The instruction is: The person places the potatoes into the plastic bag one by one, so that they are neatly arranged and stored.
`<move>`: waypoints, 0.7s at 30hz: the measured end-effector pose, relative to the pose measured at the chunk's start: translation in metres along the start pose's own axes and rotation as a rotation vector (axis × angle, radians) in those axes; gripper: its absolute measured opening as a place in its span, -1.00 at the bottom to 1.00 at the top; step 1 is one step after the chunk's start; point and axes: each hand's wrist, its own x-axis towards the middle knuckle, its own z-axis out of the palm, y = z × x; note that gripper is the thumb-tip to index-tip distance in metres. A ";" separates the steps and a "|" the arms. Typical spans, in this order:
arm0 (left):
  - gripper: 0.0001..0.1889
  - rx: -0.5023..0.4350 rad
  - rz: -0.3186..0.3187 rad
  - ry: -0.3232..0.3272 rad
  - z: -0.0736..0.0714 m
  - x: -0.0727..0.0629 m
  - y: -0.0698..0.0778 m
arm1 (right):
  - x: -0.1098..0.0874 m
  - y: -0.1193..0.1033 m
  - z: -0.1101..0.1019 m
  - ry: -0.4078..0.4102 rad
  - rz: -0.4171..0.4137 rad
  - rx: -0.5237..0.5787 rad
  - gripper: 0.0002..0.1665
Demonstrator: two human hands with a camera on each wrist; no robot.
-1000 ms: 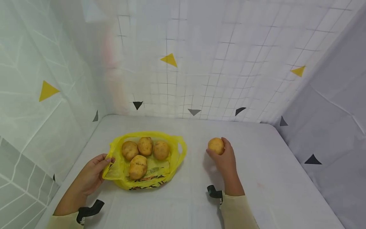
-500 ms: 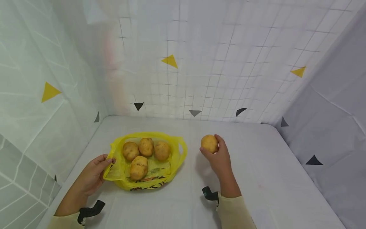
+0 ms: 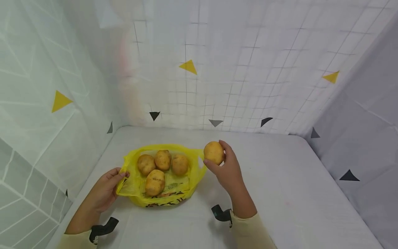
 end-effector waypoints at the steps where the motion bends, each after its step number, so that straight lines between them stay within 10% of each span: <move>1: -0.78 0.000 0.008 0.005 0.000 0.000 -0.001 | 0.000 -0.003 0.004 -0.019 -0.019 0.002 0.17; 21: -0.75 -0.072 0.083 -0.005 0.007 0.001 0.007 | -0.019 -0.007 0.099 -0.251 -0.157 -0.243 0.08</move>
